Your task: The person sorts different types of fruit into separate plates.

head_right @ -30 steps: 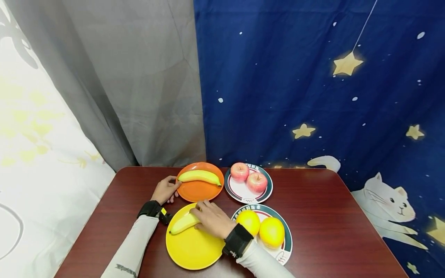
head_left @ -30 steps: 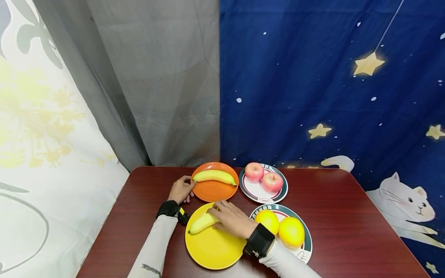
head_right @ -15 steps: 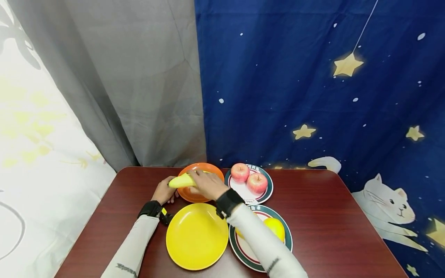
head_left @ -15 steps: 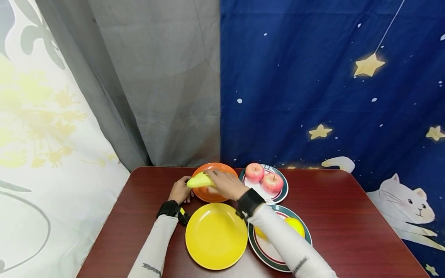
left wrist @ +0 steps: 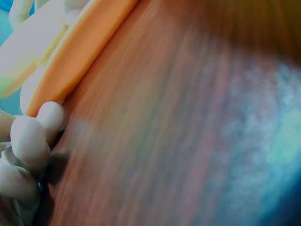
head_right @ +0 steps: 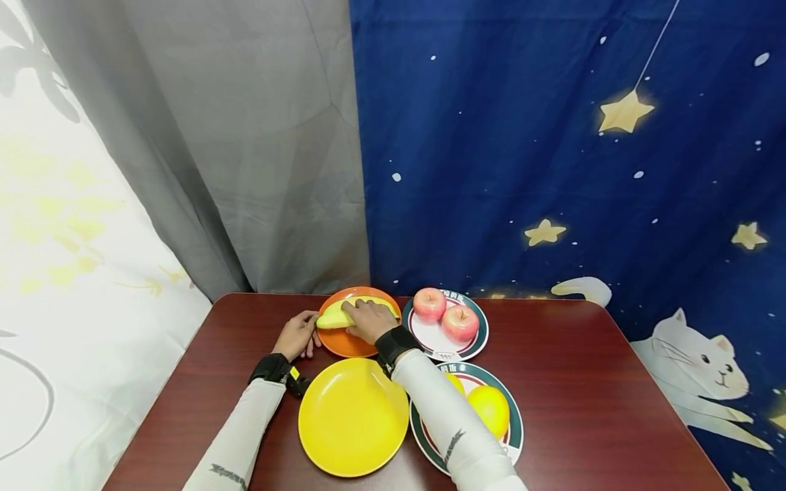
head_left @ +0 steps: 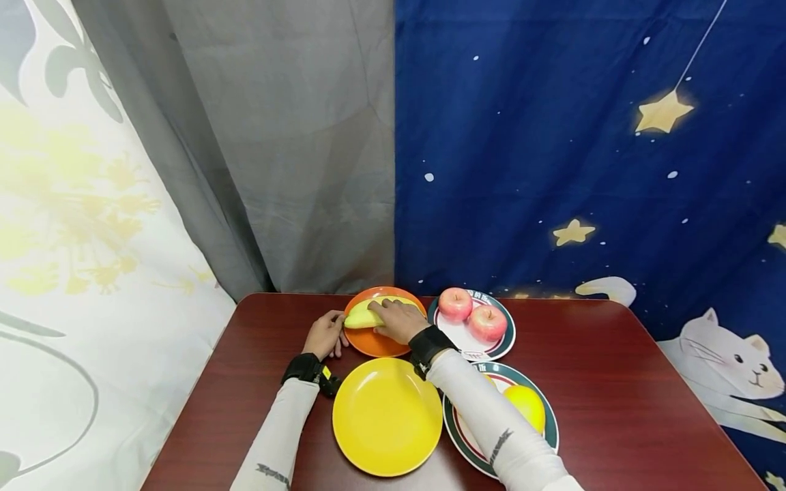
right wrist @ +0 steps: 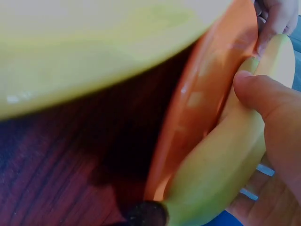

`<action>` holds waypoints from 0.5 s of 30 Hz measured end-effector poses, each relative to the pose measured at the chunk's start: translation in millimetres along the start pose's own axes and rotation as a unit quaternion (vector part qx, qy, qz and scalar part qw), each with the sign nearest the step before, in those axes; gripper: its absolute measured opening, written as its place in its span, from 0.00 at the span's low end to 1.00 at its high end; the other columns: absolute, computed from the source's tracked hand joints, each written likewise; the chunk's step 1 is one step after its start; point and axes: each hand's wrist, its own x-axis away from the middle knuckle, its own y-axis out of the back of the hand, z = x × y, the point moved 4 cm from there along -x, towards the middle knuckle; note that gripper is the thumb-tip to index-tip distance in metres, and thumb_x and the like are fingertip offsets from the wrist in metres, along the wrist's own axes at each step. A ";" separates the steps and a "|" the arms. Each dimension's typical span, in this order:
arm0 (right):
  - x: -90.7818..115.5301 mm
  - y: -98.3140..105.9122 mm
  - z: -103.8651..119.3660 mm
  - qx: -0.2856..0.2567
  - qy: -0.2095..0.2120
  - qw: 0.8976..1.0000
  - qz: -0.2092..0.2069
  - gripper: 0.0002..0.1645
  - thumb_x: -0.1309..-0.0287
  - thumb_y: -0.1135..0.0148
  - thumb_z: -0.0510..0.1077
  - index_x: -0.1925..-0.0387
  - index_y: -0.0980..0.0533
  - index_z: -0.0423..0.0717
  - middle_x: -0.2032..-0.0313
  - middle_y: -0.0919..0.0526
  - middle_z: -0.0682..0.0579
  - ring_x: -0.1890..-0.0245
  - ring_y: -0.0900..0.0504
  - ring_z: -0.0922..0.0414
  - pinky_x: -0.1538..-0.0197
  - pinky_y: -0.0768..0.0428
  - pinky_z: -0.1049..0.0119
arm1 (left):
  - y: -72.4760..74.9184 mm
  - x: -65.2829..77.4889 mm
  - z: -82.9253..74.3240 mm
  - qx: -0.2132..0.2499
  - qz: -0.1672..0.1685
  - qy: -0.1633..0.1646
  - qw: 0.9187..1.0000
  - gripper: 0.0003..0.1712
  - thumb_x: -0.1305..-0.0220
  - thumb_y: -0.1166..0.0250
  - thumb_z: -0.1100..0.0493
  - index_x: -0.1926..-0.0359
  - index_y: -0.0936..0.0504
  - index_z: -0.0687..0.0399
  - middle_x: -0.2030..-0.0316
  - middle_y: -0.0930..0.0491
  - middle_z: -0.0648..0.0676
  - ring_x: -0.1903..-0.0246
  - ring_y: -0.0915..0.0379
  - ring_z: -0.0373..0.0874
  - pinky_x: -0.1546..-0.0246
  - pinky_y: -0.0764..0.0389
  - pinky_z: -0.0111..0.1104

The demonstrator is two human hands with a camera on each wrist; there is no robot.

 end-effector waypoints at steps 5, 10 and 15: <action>1.9 -6.7 0.9 0.042 -0.010 0.999 -0.007 0.28 0.32 0.28 0.54 0.36 0.23 0.51 0.48 0.16 0.46 0.50 0.16 0.48 0.48 0.14 0.54 | -1.2 -0.6 1.5 -0.002 0.004 0.002 1.000 0.24 0.14 0.49 0.51 0.29 0.26 0.61 0.78 0.17 0.56 0.91 0.30 0.42 0.86 0.27 0.30; 5.2 -9.9 1.6 0.053 -0.004 0.998 -0.013 0.28 0.33 0.27 0.56 0.37 0.22 0.51 0.48 0.17 0.47 0.49 0.16 0.48 0.47 0.14 0.55 | -0.7 -0.3 5.4 -0.005 0.012 0.004 1.000 0.25 0.14 0.49 0.51 0.28 0.27 0.62 0.78 0.17 0.55 0.91 0.29 0.43 0.87 0.27 0.31; 16.9 12.7 2.4 0.034 0.007 0.999 -0.037 0.29 0.31 0.29 0.58 0.35 0.21 0.51 0.44 0.17 0.46 0.46 0.16 0.47 0.44 0.14 0.52 | 10.1 -1.6 5.2 0.006 0.028 0.022 0.999 0.25 0.14 0.49 0.52 0.29 0.28 0.63 0.76 0.16 0.57 0.87 0.23 0.43 0.83 0.21 0.32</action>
